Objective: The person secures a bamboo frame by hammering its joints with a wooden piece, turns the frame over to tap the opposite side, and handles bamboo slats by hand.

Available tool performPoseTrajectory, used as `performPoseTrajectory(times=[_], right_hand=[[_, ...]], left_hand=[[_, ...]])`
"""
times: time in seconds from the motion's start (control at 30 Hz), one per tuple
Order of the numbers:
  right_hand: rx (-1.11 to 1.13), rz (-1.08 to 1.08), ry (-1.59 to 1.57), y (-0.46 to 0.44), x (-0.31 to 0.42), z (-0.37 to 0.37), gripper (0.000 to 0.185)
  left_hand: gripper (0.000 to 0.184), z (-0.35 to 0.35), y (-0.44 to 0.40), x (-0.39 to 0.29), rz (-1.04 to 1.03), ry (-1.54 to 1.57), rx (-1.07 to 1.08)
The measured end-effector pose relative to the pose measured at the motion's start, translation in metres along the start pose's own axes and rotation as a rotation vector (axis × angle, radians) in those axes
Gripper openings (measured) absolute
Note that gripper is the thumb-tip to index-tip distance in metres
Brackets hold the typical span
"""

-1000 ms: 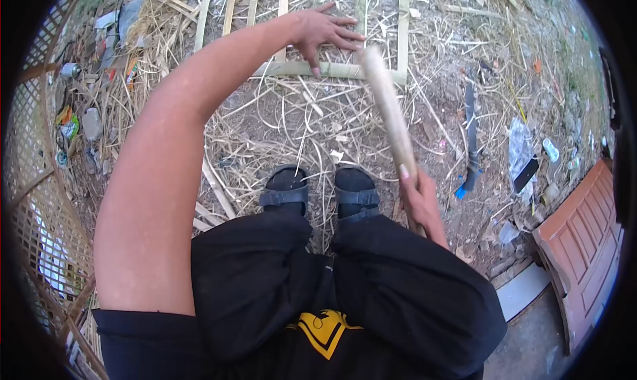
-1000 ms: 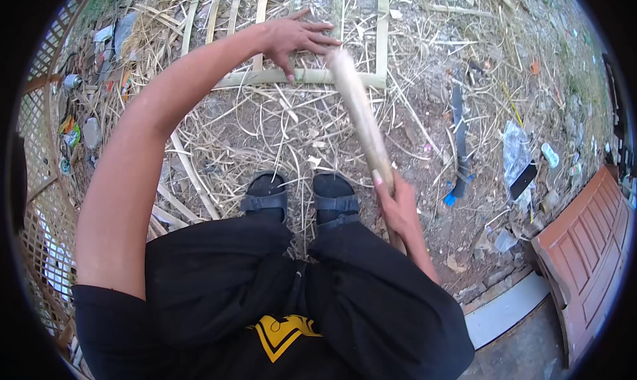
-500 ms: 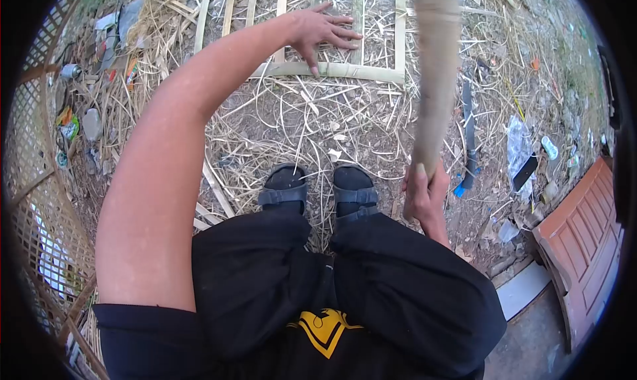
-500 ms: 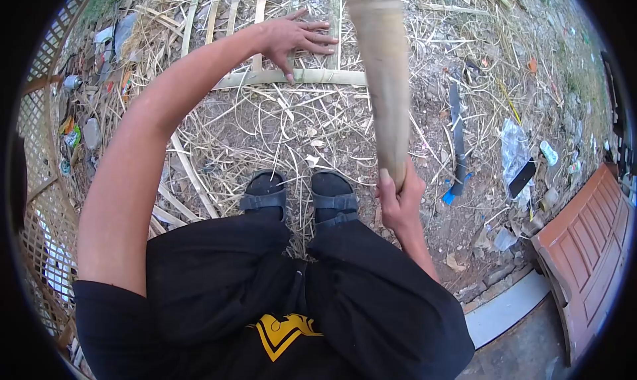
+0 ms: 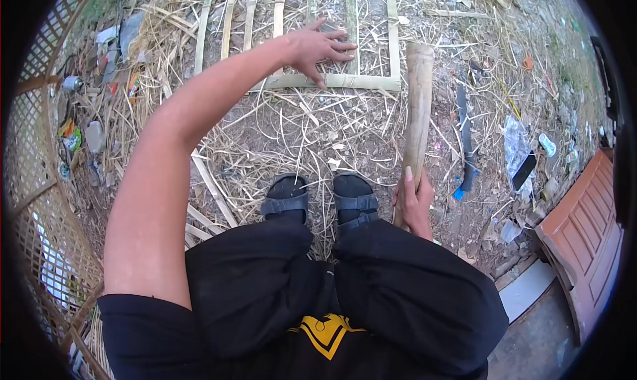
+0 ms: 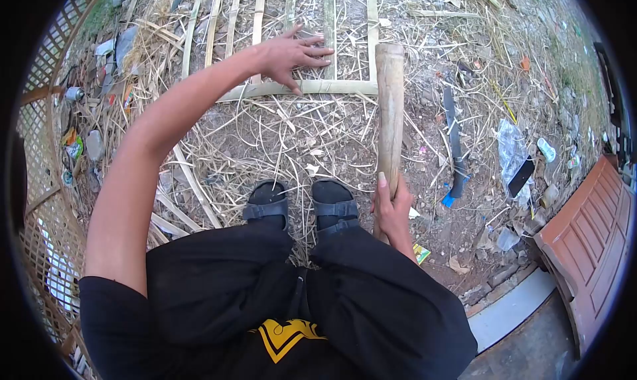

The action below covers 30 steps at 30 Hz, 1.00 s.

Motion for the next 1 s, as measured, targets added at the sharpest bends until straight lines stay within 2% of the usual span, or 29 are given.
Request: performPoseTrajectory(times=[0.03, 0.07, 0.1, 0.17, 0.23, 0.27, 0.3, 0.37, 0.47, 0.6, 0.63, 0.73, 0.83, 1.0], right_hand=[[-0.008, 0.004, -0.005, 0.005, -0.003, -0.001, 0.034], [0.004, -0.047, 0.002, 0.011, -0.008, -0.002, 0.034], [0.017, -0.098, 0.009, 0.017, -0.010, -0.003, 0.033], [-0.006, -0.114, -0.015, 0.026, -0.010, -0.007, 0.031], [-0.032, -0.170, -0.003, 0.032, -0.008, -0.010, 0.029], [-0.046, -0.159, -0.006, 0.034, -0.011, -0.013, 0.028], [-0.052, -0.139, -0.012, 0.035, -0.015, -0.015, 0.028], [-0.059, -0.154, -0.029, 0.032, -0.021, -0.018, 0.027], [-0.076, -0.184, -0.090, 0.030, -0.012, -0.018, 0.026], [-0.123, -0.165, -0.131, 0.027, -0.022, -0.017, 0.026], [-0.126, -0.156, -0.138, 0.027, -0.026, -0.015, 0.026], [-0.174, -0.181, -0.176, 0.026, -0.027, -0.014, 0.026], [-0.189, -0.128, -0.184, 0.025, -0.034, -0.012, 0.026], [-0.210, -0.058, -0.256, 0.021, -0.028, -0.008, 0.025]], left_hand=[[0.099, -0.006, 0.003, -0.007, 0.017, 0.100, -0.055], [0.083, -0.015, 0.006, -0.015, -0.043, 0.115, -0.247], [0.083, -0.011, 0.012, -0.027, -0.045, 0.106, -0.250], [0.071, -0.003, 0.025, -0.048, 0.041, 0.144, -0.090], [0.066, -0.044, 0.016, -0.053, -0.024, 0.144, -0.369], [0.065, -0.036, 0.020, -0.059, 0.004, 0.176, -0.326], [0.064, -0.043, 0.016, -0.062, 0.000, 0.199, -0.437], [0.060, -0.049, 0.011, -0.068, 0.087, 0.311, -0.351], [0.058, -0.043, 0.007, -0.070, 0.113, 0.326, -0.311], [0.054, -0.032, 0.016, -0.064, 0.078, 0.396, -0.439], [0.054, -0.027, 0.020, -0.062, 0.077, 0.386, -0.443], [0.045, -0.013, 0.027, -0.058, 0.006, 0.278, -0.680], [0.049, -0.001, 0.030, -0.054, 0.019, 0.123, -0.778], [0.046, 0.035, 0.042, -0.045, 0.008, 0.014, -0.763]])
Point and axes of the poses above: each hand's wrist, its own y-axis away from the middle knuckle, its own z-axis out of the back of the hand, x = y × z, the point moved 1 cm from there along -y, towards the middle knuckle, and after that the axes turned 13 degrees about z, right-handed, at the moved point
